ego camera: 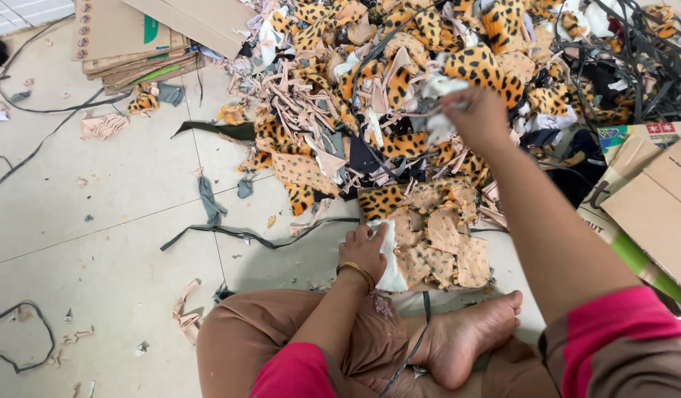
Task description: The person sits on the floor and sorts through a large pile of assorted fabric scraps, including leopard print, white, and black pieces. They pick up individual scraps, separate them, and place them into smaller piles on the floor.
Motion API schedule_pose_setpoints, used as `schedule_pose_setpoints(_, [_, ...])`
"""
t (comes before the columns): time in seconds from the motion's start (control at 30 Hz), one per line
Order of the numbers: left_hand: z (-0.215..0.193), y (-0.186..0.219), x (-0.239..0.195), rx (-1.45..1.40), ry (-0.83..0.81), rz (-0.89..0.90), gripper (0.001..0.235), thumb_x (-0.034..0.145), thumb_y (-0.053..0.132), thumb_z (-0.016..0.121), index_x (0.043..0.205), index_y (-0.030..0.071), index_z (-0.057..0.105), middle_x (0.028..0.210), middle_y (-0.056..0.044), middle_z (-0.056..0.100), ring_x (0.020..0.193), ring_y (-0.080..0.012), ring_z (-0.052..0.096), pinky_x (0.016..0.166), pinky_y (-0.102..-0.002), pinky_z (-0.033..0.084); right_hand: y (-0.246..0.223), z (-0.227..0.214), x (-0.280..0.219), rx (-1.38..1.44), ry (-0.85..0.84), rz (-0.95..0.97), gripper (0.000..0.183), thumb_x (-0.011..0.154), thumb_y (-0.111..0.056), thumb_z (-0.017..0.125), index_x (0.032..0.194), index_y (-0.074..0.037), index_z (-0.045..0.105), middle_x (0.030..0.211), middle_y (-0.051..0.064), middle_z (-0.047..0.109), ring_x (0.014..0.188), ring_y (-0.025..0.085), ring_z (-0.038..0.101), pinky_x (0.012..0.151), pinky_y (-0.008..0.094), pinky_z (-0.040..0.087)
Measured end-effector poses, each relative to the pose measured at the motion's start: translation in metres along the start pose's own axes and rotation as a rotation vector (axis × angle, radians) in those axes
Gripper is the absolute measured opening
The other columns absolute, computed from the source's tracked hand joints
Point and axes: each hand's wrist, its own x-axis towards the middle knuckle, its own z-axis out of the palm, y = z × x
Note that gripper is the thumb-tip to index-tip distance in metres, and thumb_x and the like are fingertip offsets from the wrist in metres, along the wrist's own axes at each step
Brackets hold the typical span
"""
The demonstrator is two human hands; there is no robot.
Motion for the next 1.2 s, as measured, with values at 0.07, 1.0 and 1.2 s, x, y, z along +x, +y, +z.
schedule_pose_setpoints(0.07, [0.006,-0.003,0.003,0.019,0.009,0.005,0.070,0.091,0.027,0.058,0.156,0.029,0.032,0.133,-0.010,0.039,0.117,-0.0355,0.043,0.094,-0.054,0.044,-0.022,-0.029,-0.016,0.031,0.040,-0.107,0.015,0.100,-0.002,0.065,0.098,-0.015,0.072,0.107,0.007,0.071,0.064,0.008,0.050,0.050,0.018,0.044])
schedule_pose_setpoints(1.0, [0.004,-0.001,0.001,0.054,0.014,-0.005,0.069,0.092,0.027,0.056,0.157,0.032,0.032,0.133,-0.009,0.040,0.115,-0.0354,0.043,0.092,-0.052,0.047,0.006,-0.067,-0.203,0.380,-0.274,-0.162,0.047,0.086,0.005,0.072,0.131,-0.003,0.064,0.102,0.008,0.075,0.087,0.011,0.069,0.077,0.025,0.059])
schedule_pose_setpoints(1.2, [0.009,-0.002,-0.001,0.052,0.046,-0.009,0.069,0.092,0.032,0.062,0.156,0.032,0.037,0.131,-0.003,0.040,0.123,-0.0306,0.043,0.095,-0.044,0.045,0.039,-0.022,-0.182,0.365,-0.192,-0.147,0.043,0.082,0.007,0.076,0.124,0.011,0.066,0.107,0.030,0.068,0.092,0.038,0.070,0.077,0.045,0.062])
